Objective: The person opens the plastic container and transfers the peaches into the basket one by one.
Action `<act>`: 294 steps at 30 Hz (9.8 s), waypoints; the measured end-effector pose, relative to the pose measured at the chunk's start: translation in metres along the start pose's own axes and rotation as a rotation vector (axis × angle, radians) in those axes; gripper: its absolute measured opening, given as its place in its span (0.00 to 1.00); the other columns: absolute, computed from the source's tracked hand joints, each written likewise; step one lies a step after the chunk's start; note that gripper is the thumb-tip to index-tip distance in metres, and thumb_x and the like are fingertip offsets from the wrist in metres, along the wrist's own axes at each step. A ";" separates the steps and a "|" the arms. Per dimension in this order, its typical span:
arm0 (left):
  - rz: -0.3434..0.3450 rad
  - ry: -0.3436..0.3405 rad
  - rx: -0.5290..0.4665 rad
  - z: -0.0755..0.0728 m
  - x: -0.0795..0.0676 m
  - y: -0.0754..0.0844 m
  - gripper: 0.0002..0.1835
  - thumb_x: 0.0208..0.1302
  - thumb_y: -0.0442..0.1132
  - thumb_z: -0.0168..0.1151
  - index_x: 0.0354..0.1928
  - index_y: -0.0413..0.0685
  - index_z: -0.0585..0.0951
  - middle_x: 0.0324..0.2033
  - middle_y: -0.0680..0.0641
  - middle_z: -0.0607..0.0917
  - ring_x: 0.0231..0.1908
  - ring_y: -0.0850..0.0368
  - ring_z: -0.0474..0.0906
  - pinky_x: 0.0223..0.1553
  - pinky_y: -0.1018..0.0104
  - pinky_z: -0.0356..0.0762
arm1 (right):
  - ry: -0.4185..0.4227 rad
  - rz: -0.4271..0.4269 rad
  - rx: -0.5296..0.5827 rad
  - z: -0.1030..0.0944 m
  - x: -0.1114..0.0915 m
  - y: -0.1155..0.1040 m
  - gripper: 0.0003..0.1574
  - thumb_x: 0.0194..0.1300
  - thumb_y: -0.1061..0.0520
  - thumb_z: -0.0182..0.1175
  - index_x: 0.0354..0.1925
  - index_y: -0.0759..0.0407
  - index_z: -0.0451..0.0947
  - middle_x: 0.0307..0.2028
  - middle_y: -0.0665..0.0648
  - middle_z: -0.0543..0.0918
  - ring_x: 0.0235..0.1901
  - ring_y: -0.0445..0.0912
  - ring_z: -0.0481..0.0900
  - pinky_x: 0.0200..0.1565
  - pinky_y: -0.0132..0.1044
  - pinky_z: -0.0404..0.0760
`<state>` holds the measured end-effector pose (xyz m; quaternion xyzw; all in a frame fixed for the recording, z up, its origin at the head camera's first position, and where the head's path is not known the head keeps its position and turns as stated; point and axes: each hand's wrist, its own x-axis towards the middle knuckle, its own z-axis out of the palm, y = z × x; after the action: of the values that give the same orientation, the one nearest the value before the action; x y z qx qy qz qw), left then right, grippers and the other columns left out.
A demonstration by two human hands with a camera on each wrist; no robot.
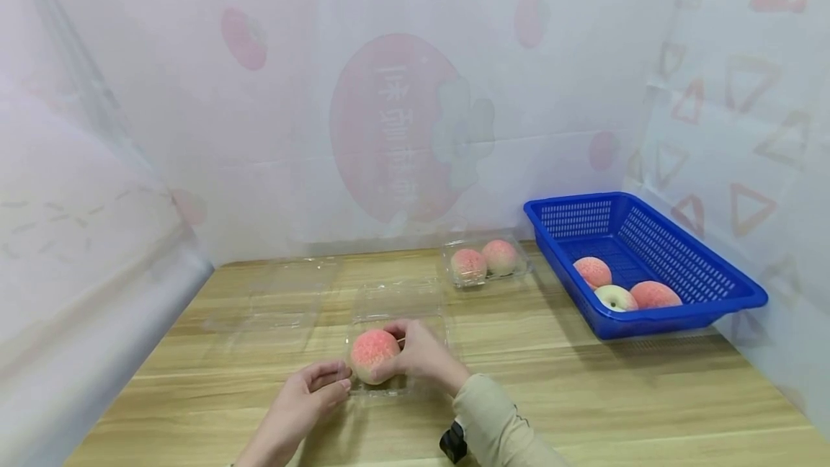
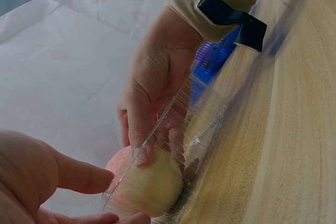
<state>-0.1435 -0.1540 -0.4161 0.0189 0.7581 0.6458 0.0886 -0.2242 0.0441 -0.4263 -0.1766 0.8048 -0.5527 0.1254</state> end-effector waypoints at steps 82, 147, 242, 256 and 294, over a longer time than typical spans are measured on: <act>-0.003 0.053 0.039 -0.002 0.001 -0.002 0.28 0.57 0.40 0.61 0.55 0.31 0.66 0.50 0.39 0.74 0.51 0.47 0.68 0.48 0.51 0.70 | 0.017 -0.111 -0.186 0.010 0.017 0.000 0.46 0.25 0.45 0.77 0.47 0.57 0.75 0.33 0.44 0.79 0.33 0.39 0.76 0.35 0.33 0.77; -0.002 0.040 0.054 -0.003 -0.003 0.000 0.33 0.56 0.45 0.61 0.56 0.27 0.64 0.52 0.35 0.71 0.51 0.43 0.68 0.50 0.48 0.68 | 0.231 -0.101 0.137 -0.055 -0.025 -0.049 0.50 0.28 0.58 0.78 0.54 0.59 0.69 0.47 0.55 0.78 0.44 0.47 0.77 0.40 0.40 0.78; -0.032 0.024 0.043 -0.010 -0.007 -0.005 0.36 0.56 0.48 0.61 0.57 0.27 0.62 0.52 0.33 0.70 0.49 0.46 0.71 0.47 0.60 0.73 | 0.528 0.200 -0.328 -0.302 -0.134 0.035 0.49 0.51 0.41 0.64 0.62 0.64 0.57 0.51 0.67 0.70 0.36 0.42 0.73 0.34 0.40 0.80; -0.022 0.011 0.054 -0.011 -0.007 -0.007 0.37 0.56 0.49 0.61 0.57 0.27 0.62 0.53 0.32 0.69 0.49 0.44 0.71 0.48 0.58 0.72 | 0.519 0.116 -0.368 -0.301 -0.117 0.045 0.45 0.54 0.44 0.63 0.62 0.63 0.59 0.50 0.65 0.71 0.38 0.41 0.72 0.34 0.30 0.78; -0.007 0.025 0.040 -0.009 -0.010 -0.003 0.34 0.56 0.45 0.61 0.56 0.27 0.63 0.52 0.33 0.71 0.49 0.45 0.71 0.48 0.60 0.72 | 0.470 0.122 -0.399 -0.300 -0.122 0.040 0.50 0.57 0.39 0.57 0.64 0.68 0.52 0.57 0.70 0.64 0.53 0.61 0.63 0.37 0.25 0.74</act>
<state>-0.1352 -0.1644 -0.4167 0.0101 0.7719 0.6305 0.0810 -0.2384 0.3620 -0.3558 -0.0164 0.9133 -0.4012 -0.0680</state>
